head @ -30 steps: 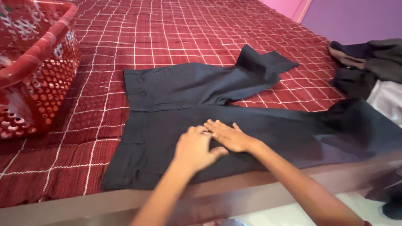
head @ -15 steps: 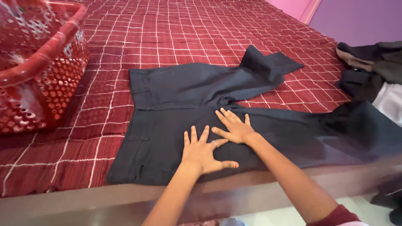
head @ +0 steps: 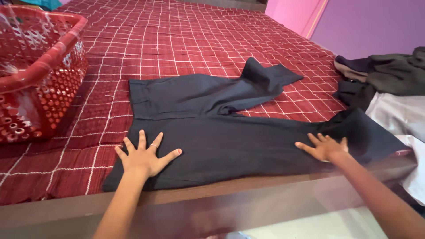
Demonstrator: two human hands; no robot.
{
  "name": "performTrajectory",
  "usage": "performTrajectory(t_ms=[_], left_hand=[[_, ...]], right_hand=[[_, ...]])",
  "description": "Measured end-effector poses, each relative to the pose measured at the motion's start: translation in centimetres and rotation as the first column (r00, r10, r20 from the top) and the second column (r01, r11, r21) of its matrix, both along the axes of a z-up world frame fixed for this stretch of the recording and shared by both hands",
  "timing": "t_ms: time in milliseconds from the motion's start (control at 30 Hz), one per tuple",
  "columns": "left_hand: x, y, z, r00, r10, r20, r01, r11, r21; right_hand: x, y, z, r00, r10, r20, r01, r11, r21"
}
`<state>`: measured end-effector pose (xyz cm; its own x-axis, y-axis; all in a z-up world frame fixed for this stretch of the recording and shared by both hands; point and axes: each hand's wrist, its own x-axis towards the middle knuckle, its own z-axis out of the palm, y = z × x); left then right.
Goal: The person folds a pair of black trousers on a bed by hand, aligning the legs and smoothing the fabric.
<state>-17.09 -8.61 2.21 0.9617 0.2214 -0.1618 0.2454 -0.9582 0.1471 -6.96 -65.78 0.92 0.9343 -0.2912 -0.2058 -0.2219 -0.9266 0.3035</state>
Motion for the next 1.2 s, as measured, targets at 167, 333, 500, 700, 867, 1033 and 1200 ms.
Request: performTrajectory(t_ms=[167, 333, 500, 700, 867, 1033, 1200], left_hand=[[0.1, 0.2, -0.9, 1.0, 0.003, 0.026, -0.003, 1.0, 0.016], [0.2, 0.3, -0.9, 1.0, 0.001, 0.025, -0.001, 1.0, 0.013], [0.2, -0.4, 0.0, 0.999, 0.031, -0.029, -0.03, 0.999, 0.028], [3.7, -5.9, -0.7, 0.981, -0.033, 0.191, -0.001, 0.984, 0.176], [5.3, -9.2, -4.2, 0.886, -0.175, 0.429, 0.186, 0.982, 0.016], [4.9, -8.2, -4.8, 0.873, -0.167, 0.458, 0.212, 0.976, -0.047], [4.6, -8.4, -3.4, 0.912, -0.177, 0.371, 0.206, 0.978, -0.038]], right_hand=[[-0.9, -1.8, 0.9, 0.99, 0.034, 0.139, -0.001, 0.974, -0.227], [-4.9, -8.5, -0.8, 0.364, 0.047, 0.93, 0.064, 0.995, -0.075], [-3.2, -14.6, -1.3, 0.141, -0.679, 0.72, 0.033, 0.73, 0.682], [-0.6, -1.6, 5.7, 0.336, -0.668, 0.665, -0.79, 0.184, 0.584], [-7.9, 17.3, 10.3, 0.597, 0.233, 0.767, -0.801, 0.128, 0.585], [-9.3, 22.8, 9.9, 0.64, 0.564, 0.521, -0.665, 0.066, 0.744], [-6.8, 22.3, 9.5, 0.718, 0.331, 0.612, -0.696, 0.3, 0.653]])
